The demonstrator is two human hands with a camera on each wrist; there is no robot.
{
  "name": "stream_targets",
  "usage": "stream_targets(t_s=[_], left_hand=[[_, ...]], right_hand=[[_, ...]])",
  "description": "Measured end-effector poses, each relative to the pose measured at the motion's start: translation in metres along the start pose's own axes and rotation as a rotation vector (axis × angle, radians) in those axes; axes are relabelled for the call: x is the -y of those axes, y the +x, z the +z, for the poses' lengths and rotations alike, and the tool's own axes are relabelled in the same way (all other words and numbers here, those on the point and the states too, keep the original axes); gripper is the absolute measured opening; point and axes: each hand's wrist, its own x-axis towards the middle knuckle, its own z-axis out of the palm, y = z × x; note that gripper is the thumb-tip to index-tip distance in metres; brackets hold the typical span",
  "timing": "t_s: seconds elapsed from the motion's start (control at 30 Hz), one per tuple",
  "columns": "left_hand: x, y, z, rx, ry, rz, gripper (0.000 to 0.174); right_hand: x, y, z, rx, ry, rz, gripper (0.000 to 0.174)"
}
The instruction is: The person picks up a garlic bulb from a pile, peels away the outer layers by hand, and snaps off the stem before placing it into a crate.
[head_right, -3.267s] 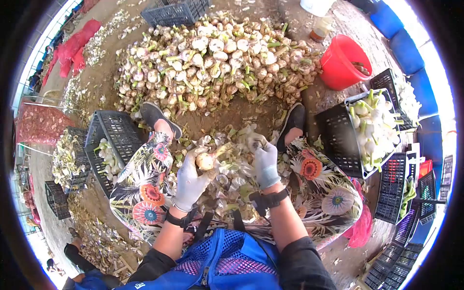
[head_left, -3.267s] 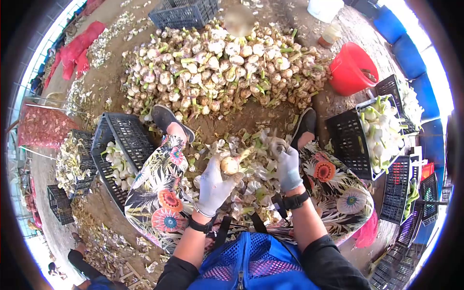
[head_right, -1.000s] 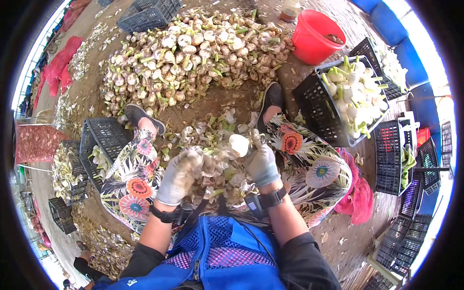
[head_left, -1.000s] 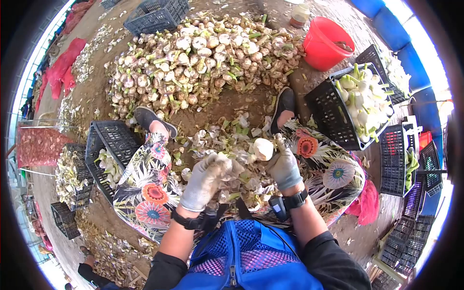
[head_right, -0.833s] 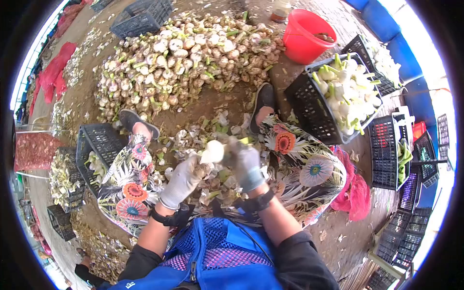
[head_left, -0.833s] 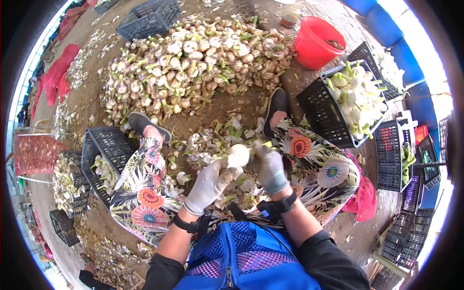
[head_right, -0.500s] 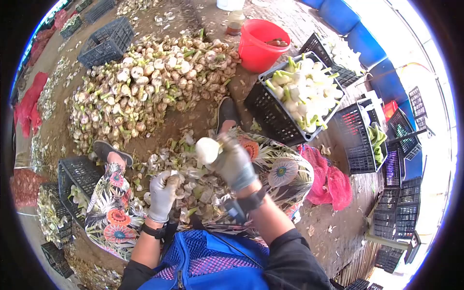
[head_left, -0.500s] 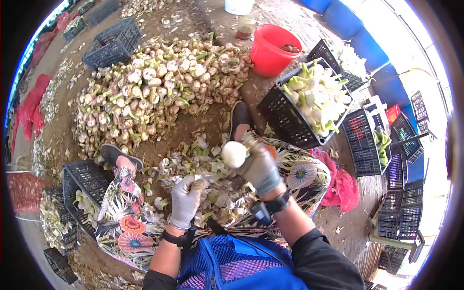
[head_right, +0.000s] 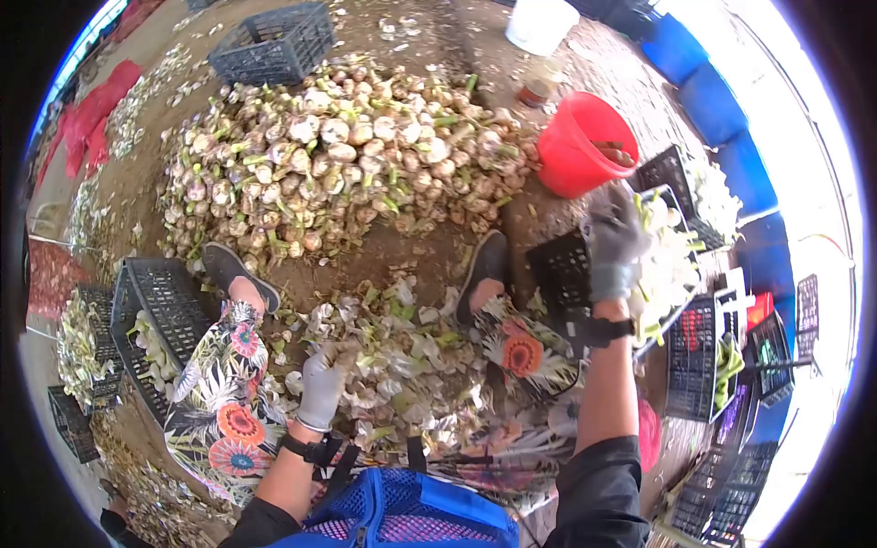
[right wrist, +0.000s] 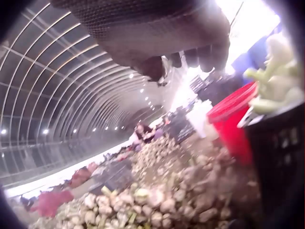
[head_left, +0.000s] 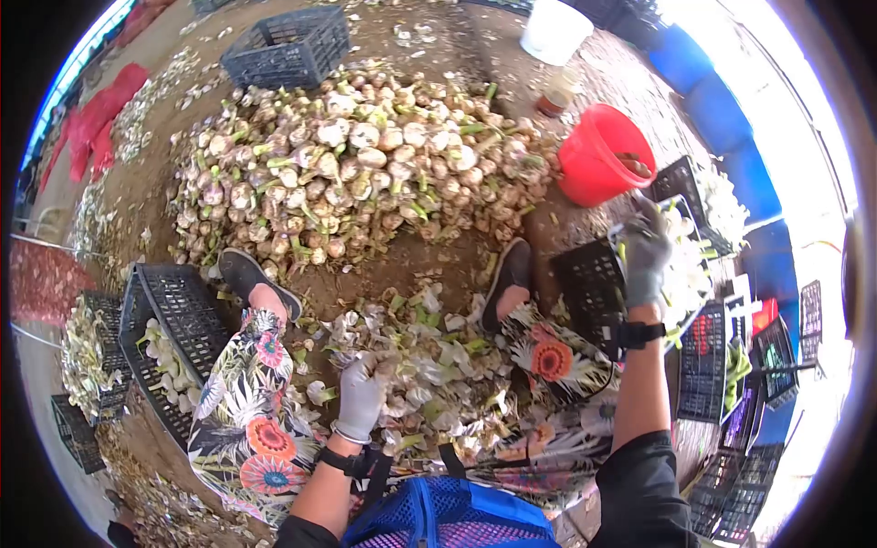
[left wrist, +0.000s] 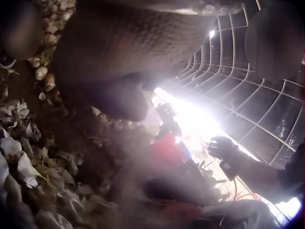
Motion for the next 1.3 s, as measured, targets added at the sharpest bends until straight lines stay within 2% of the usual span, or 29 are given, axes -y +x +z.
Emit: stream_targets(t_s=[0.07, 0.1, 0.13, 0.2, 0.27, 0.3, 0.33, 0.4, 0.43, 0.47, 0.53, 0.57, 0.6, 0.67, 0.73, 0.8, 0.87, 0.93, 1.0, 1.07, 1.1, 1.13, 1.17, 1.2, 1.23, 1.27, 1.3], left_hand=[[-0.023, 0.004, -0.002, 0.031, -0.036, -0.184, 0.019], [0.008, 0.016, -0.002, -0.038, 0.166, 0.023, 0.026], [0.002, 0.031, -0.006, -0.06, 0.17, 0.017, 0.026], [-0.028, 0.074, -0.018, -0.173, 0.579, 0.223, 0.039], [-0.063, 0.134, -0.048, -0.332, 1.069, 0.66, 0.05], [-0.084, 0.171, -0.059, -0.411, 0.725, 0.644, 0.055], [-0.111, 0.206, -0.071, -0.411, 0.447, 0.639, 0.063], [-0.152, 0.266, -0.095, -0.433, 0.787, 0.675, 0.072], [-0.16, 0.299, -0.104, -0.402, 0.836, 0.719, 0.076], [-0.164, 0.329, -0.11, -0.372, 0.882, 0.765, 0.08], [-0.149, 0.379, -0.107, -0.187, 0.814, 0.545, 0.082], [-0.126, 0.399, -0.1, -0.293, 1.095, 0.613, 0.083], [-0.129, 0.394, -0.088, -0.34, 1.07, 0.515, 0.079], [-0.135, 0.369, -0.075, -0.338, 0.944, 0.471, 0.07], [-0.119, 0.35, -0.071, -0.361, 0.979, 0.633, 0.061], [-0.098, 0.322, -0.067, -0.403, 0.95, 0.818, 0.056], [-0.069, 0.293, -0.059, -0.443, 0.898, 0.786, 0.061], [-0.041, 0.268, -0.057, -0.44, 0.976, 0.782, 0.055], [-0.017, 0.242, -0.046, -0.33, 0.867, 0.674, 0.048], [0.0, 0.218, -0.034, -0.284, 0.819, 0.398, 0.046], [0.002, 0.206, -0.033, -0.209, 0.83, 0.357, 0.047], [-0.001, 0.195, -0.026, -0.224, 0.822, 0.373, 0.043], [-0.003, 0.183, -0.018, -0.2, 0.759, 0.305, 0.045], [-0.013, 0.17, -0.013, -0.175, 0.695, 0.237, 0.047], [-0.017, 0.159, -0.013, -0.093, 0.644, 0.18, 0.058], [-0.004, 0.151, -0.008, -0.141, 0.672, 0.37, 0.072], [-0.015, 0.136, -0.003, -0.116, 0.615, 0.424, 0.076]], right_hand=[[0.028, -0.001, 0.091, 0.302, 0.291, 0.14, 0.043], [0.044, -0.001, 0.136, 0.386, 0.063, -0.105, 0.048], [0.06, 0.002, 0.177, 0.458, -0.16, -0.353, 0.053], [0.081, 0.016, 0.255, 0.635, -0.28, -0.448, 0.062], [0.104, 0.029, 0.315, 0.713, -0.549, -0.362, 0.063], [0.101, 0.041, 0.341, 0.792, -0.596, -0.322, 0.066], [0.096, 0.046, 0.361, 0.826, -0.609, -0.328, 0.068], [0.099, 0.051, 0.383, 1.008, -0.617, -0.219, 0.068], [0.094, 0.047, 0.399, 1.028, -0.749, -0.219, 0.065], [0.089, 0.044, 0.406, 1.044, -0.749, -0.212, 0.065], [0.08, 0.04, 0.411, 0.936, -0.84, -0.415, 0.062], [0.07, 0.039, 0.416, 0.905, -0.781, -0.416, 0.064], [0.072, 0.041, 0.414, 0.953, -0.749, -0.347, 0.059], [0.061, 0.026, 0.406, 0.832, -0.658, -0.379, 0.057], [0.065, 0.007, 0.388, 0.802, -0.68, -0.458, 0.058], [0.04, -0.02, 0.379, 0.629, -0.494, -0.526, 0.06], [0.033, -0.046, 0.367, 0.56, -0.474, -0.512, 0.067], [0.03, -0.069, 0.348, 0.507, -0.397, -0.485, 0.071], [0.02, -0.09, 0.334, 0.495, -0.376, -0.434, 0.067], [0.002, -0.107, 0.326, 0.546, -0.332, -0.329, 0.057], [-0.01, -0.115, 0.324, 0.565, -0.35, -0.25, 0.052], [-0.006, -0.121, 0.318, 0.586, -0.364, -0.17, 0.047], [-0.003, -0.127, 0.307, 0.608, -0.458, -0.119, 0.045], [0.007, -0.132, 0.295, 0.602, -0.364, -0.038, 0.044], [-0.001, -0.14, 0.289, 0.608, -0.205, 0.015, 0.039], [-0.01, -0.15, 0.281, 0.614, -0.049, 0.069, 0.034], [0.006, -0.16, 0.265, 0.674, 0.336, 0.367, 0.029]])
